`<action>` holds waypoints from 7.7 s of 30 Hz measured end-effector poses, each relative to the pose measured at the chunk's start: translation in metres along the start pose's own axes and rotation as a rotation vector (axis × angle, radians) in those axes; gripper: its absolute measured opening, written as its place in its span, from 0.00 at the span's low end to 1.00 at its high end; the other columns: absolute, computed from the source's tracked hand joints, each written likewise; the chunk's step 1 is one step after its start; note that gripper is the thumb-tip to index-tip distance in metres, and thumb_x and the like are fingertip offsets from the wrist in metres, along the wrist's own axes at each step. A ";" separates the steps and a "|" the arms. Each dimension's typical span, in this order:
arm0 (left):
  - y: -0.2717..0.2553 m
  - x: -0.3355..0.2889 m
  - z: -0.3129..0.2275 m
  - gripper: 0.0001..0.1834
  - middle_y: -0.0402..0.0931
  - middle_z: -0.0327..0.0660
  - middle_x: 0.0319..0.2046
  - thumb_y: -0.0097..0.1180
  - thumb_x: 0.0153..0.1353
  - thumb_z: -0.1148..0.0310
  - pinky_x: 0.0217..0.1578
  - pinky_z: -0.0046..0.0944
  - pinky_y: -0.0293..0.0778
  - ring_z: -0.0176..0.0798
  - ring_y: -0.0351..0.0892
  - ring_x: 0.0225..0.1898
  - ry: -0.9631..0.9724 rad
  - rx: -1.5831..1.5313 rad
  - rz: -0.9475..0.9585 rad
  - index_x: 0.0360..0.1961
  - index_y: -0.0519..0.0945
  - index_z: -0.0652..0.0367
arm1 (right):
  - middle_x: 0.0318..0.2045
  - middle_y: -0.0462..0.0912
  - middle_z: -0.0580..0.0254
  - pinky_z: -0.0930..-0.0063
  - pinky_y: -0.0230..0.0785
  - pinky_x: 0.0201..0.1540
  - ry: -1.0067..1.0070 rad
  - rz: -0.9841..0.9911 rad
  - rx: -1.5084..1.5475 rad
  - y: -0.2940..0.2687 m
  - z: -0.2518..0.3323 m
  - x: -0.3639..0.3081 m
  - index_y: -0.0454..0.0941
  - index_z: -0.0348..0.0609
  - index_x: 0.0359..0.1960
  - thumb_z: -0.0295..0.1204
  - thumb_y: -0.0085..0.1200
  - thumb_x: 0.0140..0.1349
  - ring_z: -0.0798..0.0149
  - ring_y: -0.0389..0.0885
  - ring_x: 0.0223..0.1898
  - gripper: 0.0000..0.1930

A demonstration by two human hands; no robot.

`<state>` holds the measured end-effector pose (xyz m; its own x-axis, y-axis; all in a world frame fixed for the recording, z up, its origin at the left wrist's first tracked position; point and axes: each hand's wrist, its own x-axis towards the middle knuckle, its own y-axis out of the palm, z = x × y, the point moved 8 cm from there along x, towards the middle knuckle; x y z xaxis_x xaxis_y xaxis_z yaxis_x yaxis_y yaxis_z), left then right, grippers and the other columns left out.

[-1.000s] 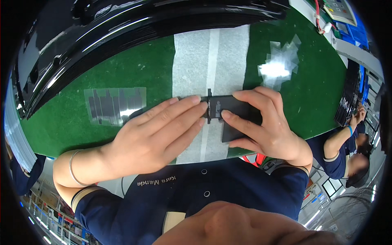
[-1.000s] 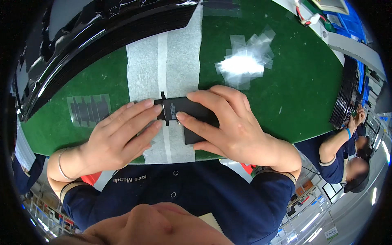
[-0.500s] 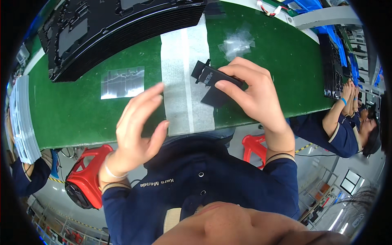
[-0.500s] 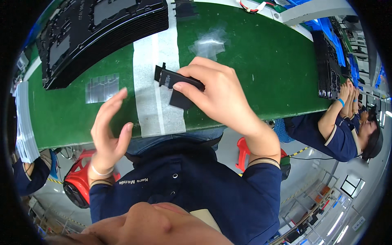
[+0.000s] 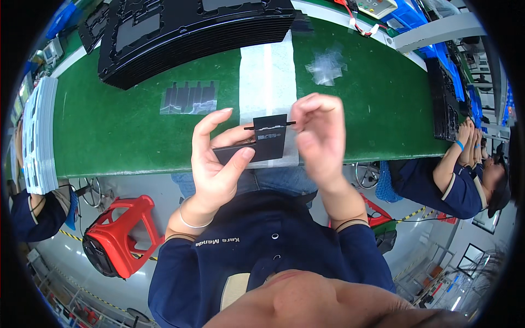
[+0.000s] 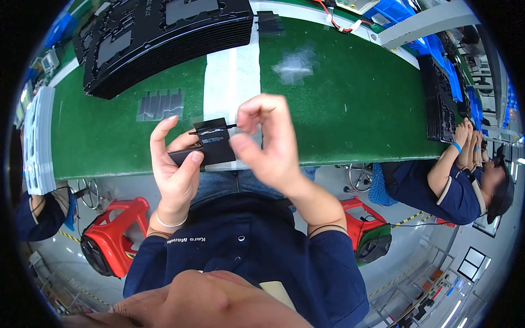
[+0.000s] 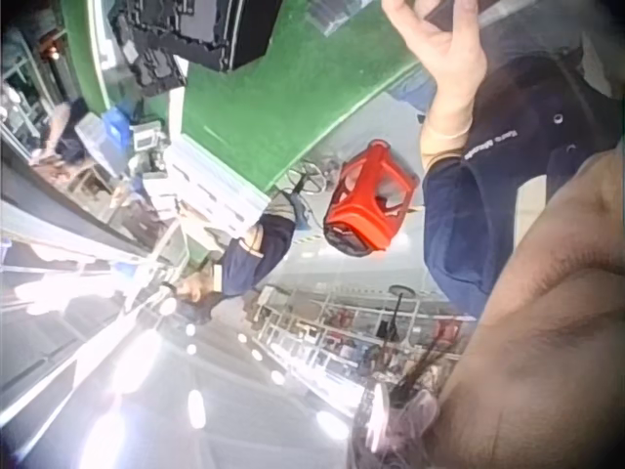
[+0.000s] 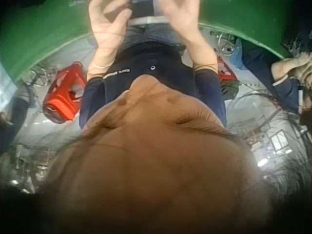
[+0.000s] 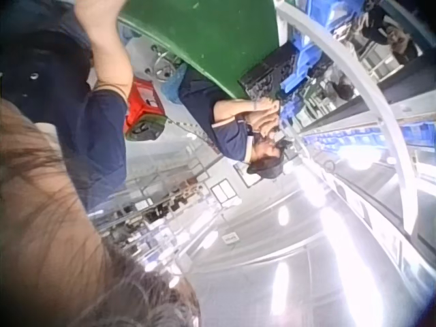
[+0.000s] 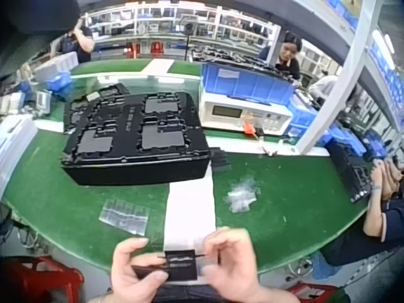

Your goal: The recorder is assembling black plastic housing components by applying adhesive strips and joining the parts.

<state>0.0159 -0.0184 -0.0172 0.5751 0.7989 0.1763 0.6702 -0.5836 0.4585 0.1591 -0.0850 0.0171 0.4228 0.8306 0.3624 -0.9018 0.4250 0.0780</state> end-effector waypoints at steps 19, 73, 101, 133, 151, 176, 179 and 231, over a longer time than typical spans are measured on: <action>0.001 0.003 0.000 0.26 0.74 0.51 0.44 0.55 0.50 0.86 0.50 0.38 0.69 0.41 0.75 0.45 0.144 0.087 -0.023 0.51 0.63 0.64 | 0.26 0.73 0.67 0.80 0.65 0.32 0.239 0.177 -0.122 -0.036 -0.009 0.019 0.75 0.36 0.31 0.21 0.61 0.48 0.74 0.71 0.29 0.08; 0.022 0.006 0.008 0.33 0.76 0.55 0.44 0.50 0.57 0.83 0.50 0.37 0.70 0.42 0.76 0.47 0.006 -0.057 0.120 0.63 0.52 0.64 | 0.32 0.74 0.62 0.79 0.65 0.32 -0.207 -0.166 -0.355 -0.010 0.031 0.000 0.78 0.40 0.37 0.23 0.66 0.45 0.70 0.72 0.31 0.16; 0.047 -0.016 -0.019 0.29 0.66 0.68 0.52 0.45 0.57 0.88 0.52 0.44 0.69 0.58 0.71 0.53 0.552 0.525 0.088 0.59 0.54 0.63 | 0.31 0.73 0.64 0.70 0.59 0.32 -0.653 -0.248 -0.883 0.023 0.047 -0.024 0.79 0.35 0.42 0.32 0.62 0.47 0.65 0.70 0.27 0.20; 0.004 0.005 0.016 0.11 0.79 0.50 0.36 0.52 0.61 0.74 0.39 0.37 0.76 0.39 0.79 0.36 -0.043 -0.177 0.074 0.40 0.77 0.71 | 0.29 0.77 0.62 0.78 0.62 0.32 -0.002 0.113 0.027 0.007 0.005 0.015 0.79 0.36 0.36 0.22 0.64 0.48 0.71 0.72 0.29 0.12; 0.018 0.011 0.027 0.15 0.78 0.50 0.31 0.54 0.61 0.65 0.33 0.39 0.78 0.43 0.80 0.31 -0.214 -0.342 0.011 0.38 0.74 0.70 | 0.31 0.72 0.63 0.75 0.63 0.35 -0.029 0.028 0.069 -0.002 -0.005 0.008 0.76 0.36 0.39 0.22 0.67 0.42 0.69 0.70 0.31 0.19; 0.011 0.011 0.011 0.17 0.77 0.55 0.36 0.51 0.63 0.65 0.32 0.40 0.81 0.49 0.82 0.34 -0.054 -0.126 -0.007 0.41 0.74 0.73 | 0.29 0.76 0.62 0.81 0.64 0.33 0.223 0.231 -0.019 -0.002 0.009 0.034 0.78 0.34 0.31 0.22 0.52 0.56 0.73 0.71 0.30 0.05; 0.016 0.015 0.007 0.16 0.77 0.55 0.37 0.50 0.64 0.66 0.35 0.42 0.81 0.49 0.81 0.35 -0.100 -0.238 0.020 0.41 0.75 0.73 | 0.30 0.77 0.62 0.80 0.63 0.35 0.357 0.261 0.130 0.000 0.002 0.036 0.78 0.34 0.31 0.29 0.47 0.62 0.73 0.70 0.31 0.11; -0.092 0.254 -0.111 0.12 0.79 0.47 0.36 0.51 0.59 0.66 0.39 0.44 0.75 0.51 0.79 0.36 0.357 2.075 0.186 0.41 0.81 0.56 | 0.30 0.73 0.61 0.69 0.69 0.34 -0.379 0.503 -0.293 0.017 -0.007 0.028 0.74 0.41 0.27 0.22 0.57 0.48 0.58 0.74 0.33 0.05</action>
<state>0.0487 0.2544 0.0825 0.7559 0.5663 0.3283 0.1891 0.2913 -0.9378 0.1567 -0.0520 0.0227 -0.1491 0.7917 0.5924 -0.8961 0.1452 -0.4195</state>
